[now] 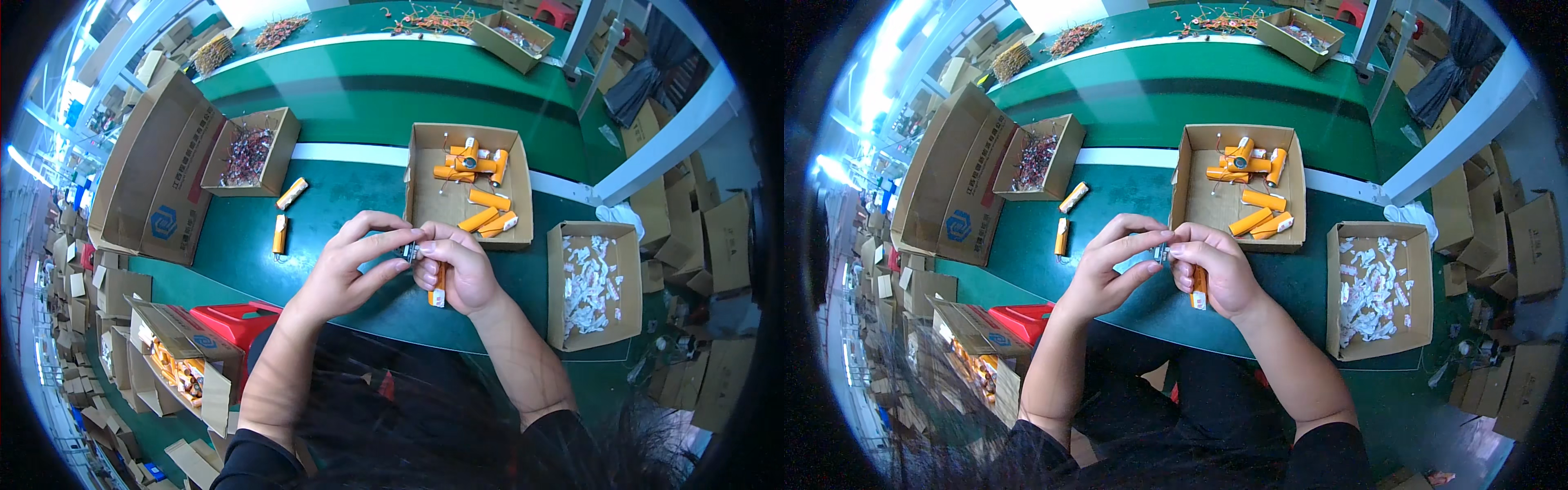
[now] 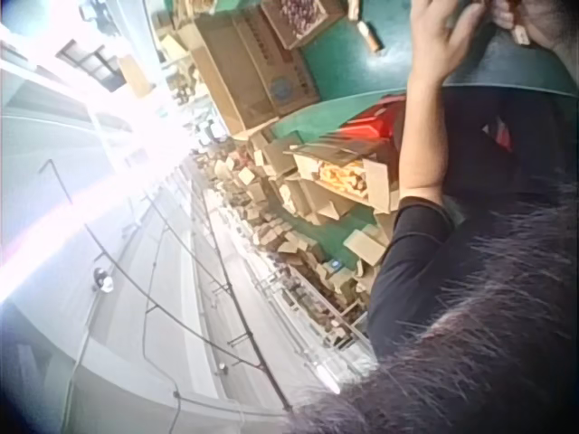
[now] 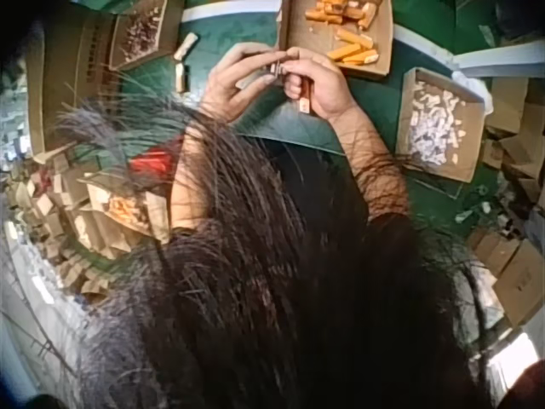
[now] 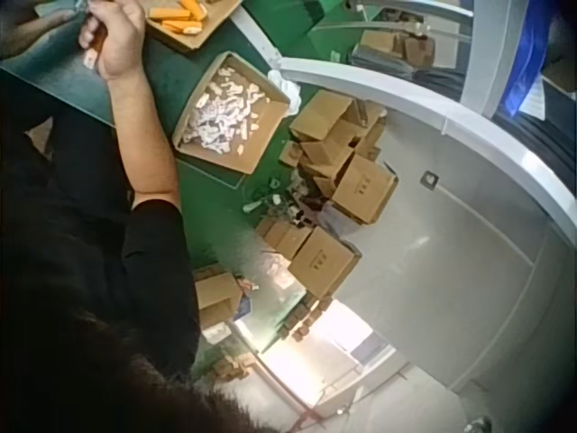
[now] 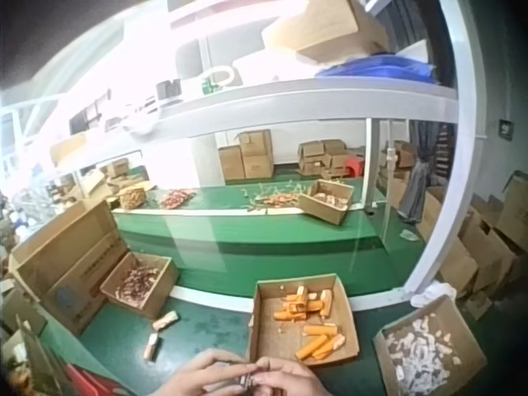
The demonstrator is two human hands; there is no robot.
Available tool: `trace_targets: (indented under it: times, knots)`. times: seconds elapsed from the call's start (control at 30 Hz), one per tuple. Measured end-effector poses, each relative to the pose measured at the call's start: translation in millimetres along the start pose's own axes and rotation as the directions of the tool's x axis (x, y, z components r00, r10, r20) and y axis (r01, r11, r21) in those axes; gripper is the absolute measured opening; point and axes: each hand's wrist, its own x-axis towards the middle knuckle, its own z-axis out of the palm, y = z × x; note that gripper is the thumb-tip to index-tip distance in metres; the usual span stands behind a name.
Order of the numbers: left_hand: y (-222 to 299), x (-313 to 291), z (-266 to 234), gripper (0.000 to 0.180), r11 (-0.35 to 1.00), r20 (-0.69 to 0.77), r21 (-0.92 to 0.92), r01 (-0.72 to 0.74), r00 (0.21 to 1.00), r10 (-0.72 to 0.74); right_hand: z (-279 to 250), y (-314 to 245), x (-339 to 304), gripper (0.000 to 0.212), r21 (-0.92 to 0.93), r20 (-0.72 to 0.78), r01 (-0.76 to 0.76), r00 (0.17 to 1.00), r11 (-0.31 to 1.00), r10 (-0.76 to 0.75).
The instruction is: The recorder is assembling small electronic components into yellow plastic shells at a factory workbench.
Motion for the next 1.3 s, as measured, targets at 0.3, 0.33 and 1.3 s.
trace_targets:
  times: [0.3, 0.33, 1.3]
  knots:
    - [-1.1, -1.8, 0.3, 0.036, 0.999, 0.019, -0.02, 0.03, 0.999, -0.03, -2.3, 1.4, 0.3, 0.01, 0.019, 0.025, -0.004, 1.0, 1.0, 0.004]
    - [-1.0, -1.7, 0.5, 0.036, 1.0, 0.017, -0.016, 0.027, 0.999, -0.027, -2.2, 1.2, 0.3, 0.009, 0.019, 0.026, -0.003, 1.0, 1.0, 0.003]
    - [-0.4, -4.9, -3.5, 0.035, 0.986, -0.003, 0.149, 0.073, 0.997, -0.074, -0.6, 2.3, 4.9, 0.008, -0.082, -0.041, 0.038, 0.998, 0.996, -0.041]
